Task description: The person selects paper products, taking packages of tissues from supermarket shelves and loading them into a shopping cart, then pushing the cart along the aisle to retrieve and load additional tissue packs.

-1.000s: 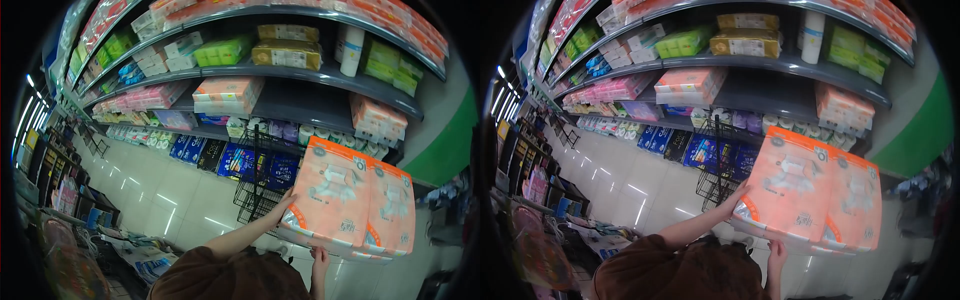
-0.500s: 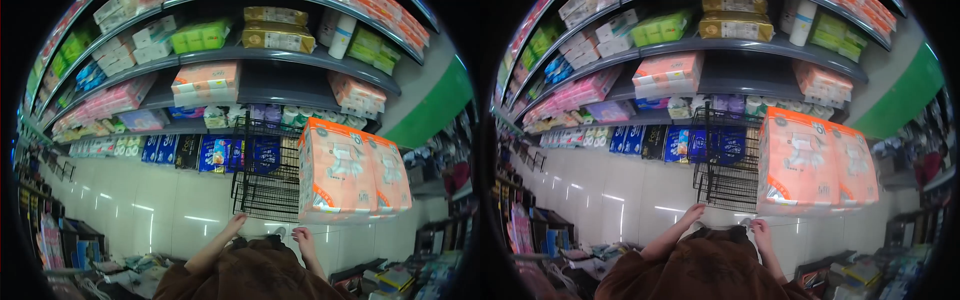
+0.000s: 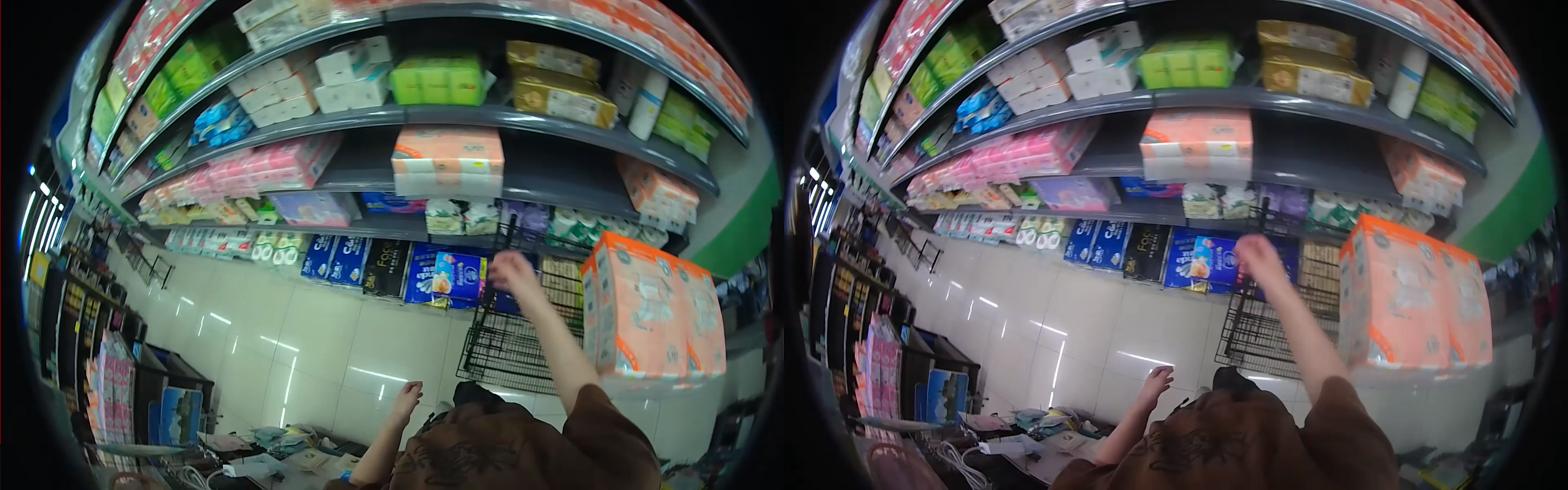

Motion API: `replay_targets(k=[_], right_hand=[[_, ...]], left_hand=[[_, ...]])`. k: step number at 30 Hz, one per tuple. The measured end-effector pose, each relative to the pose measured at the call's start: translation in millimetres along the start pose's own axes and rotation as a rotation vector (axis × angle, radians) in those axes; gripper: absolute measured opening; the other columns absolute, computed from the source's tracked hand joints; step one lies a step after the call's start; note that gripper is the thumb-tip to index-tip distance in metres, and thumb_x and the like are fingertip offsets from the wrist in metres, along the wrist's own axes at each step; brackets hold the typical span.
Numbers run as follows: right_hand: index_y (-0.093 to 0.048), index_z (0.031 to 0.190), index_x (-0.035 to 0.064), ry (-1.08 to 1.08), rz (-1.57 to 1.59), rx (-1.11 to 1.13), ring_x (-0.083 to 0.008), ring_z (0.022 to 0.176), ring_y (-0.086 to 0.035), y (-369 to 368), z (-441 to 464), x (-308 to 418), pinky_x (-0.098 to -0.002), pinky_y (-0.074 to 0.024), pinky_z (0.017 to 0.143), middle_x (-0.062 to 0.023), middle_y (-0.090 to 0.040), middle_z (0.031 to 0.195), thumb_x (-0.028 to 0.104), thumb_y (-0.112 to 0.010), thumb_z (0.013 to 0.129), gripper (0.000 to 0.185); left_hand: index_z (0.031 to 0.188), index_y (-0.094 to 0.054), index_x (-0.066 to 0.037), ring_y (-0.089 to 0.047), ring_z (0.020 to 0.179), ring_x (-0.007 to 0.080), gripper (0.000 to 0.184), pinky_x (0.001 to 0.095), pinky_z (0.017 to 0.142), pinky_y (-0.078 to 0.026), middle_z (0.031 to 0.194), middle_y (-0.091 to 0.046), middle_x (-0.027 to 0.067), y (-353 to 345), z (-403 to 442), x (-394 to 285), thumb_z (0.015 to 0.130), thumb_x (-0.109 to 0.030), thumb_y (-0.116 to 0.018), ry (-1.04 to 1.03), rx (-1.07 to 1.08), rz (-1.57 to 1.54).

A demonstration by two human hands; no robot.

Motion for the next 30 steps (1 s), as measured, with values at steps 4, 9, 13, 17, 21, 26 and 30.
replay_targets(k=[4, 9, 13, 17, 21, 26, 30], right_hand=[[-0.056, 0.117, 0.0034, 0.143, -0.193, -0.209, -0.0196, 0.098, -0.059, 33, 149, 40, -0.0326, -0.0501, 0.078, -0.0106, -0.061, 0.111, 0.031, -0.07, 0.088, 0.042], [-0.057, 0.118, -0.0006, 0.336, -0.382, -0.46, -0.0276, 0.1, -0.056, 48, 255, 58, -0.0372, -0.0461, 0.086, -0.0191, -0.056, 0.109, 0.037, -0.079, 0.077, 0.06], [-0.067, 0.1, 0.0015, 0.322, -0.323, -0.435, -0.0294, 0.102, -0.054, 53, 278, 41, -0.0391, -0.0441, 0.088, -0.02, -0.054, 0.113, 0.032, -0.077, 0.081, 0.037], [-0.067, 0.094, 0.0033, 0.524, -0.336, -0.403, -0.0215, 0.109, -0.049, 53, 227, 43, -0.0324, -0.0421, 0.086, -0.0131, -0.051, 0.12, 0.021, -0.069, 0.089, 0.019], [-0.057, 0.088, 0.0097, 0.439, -0.13, -0.147, -0.012, 0.097, -0.05, 21, 168, 40, -0.025, -0.0433, 0.073, -0.001, -0.044, 0.134, 0.017, -0.061, 0.095, 0.011], [-0.055, 0.089, 0.0058, 0.354, 0.206, -0.149, -0.0193, 0.13, -0.045, 17, 58, 53, -0.033, -0.0402, 0.101, -0.0102, -0.027, 0.158, 0.012, -0.057, 0.098, 0.011], [-0.055, 0.089, 0.0053, 0.351, 0.351, -0.256, -0.0231, 0.133, -0.043, 39, -6, 56, -0.0378, -0.0342, 0.11, -0.0141, -0.034, 0.155, 0.009, -0.056, 0.097, 0.008]], left_hand=[[0.132, -0.052, -0.007, -0.06, 0.116, 0.0265, 0.045, 0.0395, 0.097, -0.045, 0.131, -0.059, 0.0076, 30, -23, -4, 0.095, -0.033, -0.057, -0.016, -0.132, -0.224], [0.13, -0.053, -0.007, -0.06, 0.113, 0.0279, 0.042, 0.0412, 0.096, -0.046, 0.13, -0.059, 0.0104, 66, -33, 43, 0.096, -0.031, -0.055, 0.097, -0.314, -0.385], [0.13, -0.052, -0.006, -0.061, 0.113, 0.0286, 0.042, 0.0412, 0.096, -0.047, 0.132, -0.058, 0.0112, 67, -18, 37, 0.096, -0.028, -0.056, 0.106, -0.344, -0.409], [0.127, -0.054, -0.006, -0.062, 0.112, 0.0265, 0.038, 0.0412, 0.093, -0.049, 0.128, -0.061, 0.0087, 50, 7, -20, 0.095, -0.027, -0.057, 0.028, -0.266, -0.382], [0.129, -0.053, -0.003, -0.06, 0.117, 0.0288, 0.039, 0.0407, 0.098, -0.047, 0.132, -0.059, 0.0124, 27, 40, -140, 0.098, -0.027, -0.053, -0.136, -0.159, -0.296], [0.13, -0.051, -0.006, -0.057, 0.119, 0.029, 0.04, 0.0426, 0.101, -0.045, 0.137, -0.054, 0.0096, 16, 93, -288, 0.1, -0.033, -0.051, -0.477, 0.103, -0.417], [0.134, -0.051, -0.007, -0.057, 0.115, 0.0209, 0.061, 0.043, 0.101, -0.042, 0.125, -0.06, 0.0072, -22, 97, -413, 0.101, -0.056, -0.039, -0.498, 0.365, -0.452]])
Point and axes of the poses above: each hand's wrist, its own z-axis towards the middle knuckle, its own y-axis out of the back of the hand, x = y × z, the point moved 8 cm from there along z, towards the middle knuckle
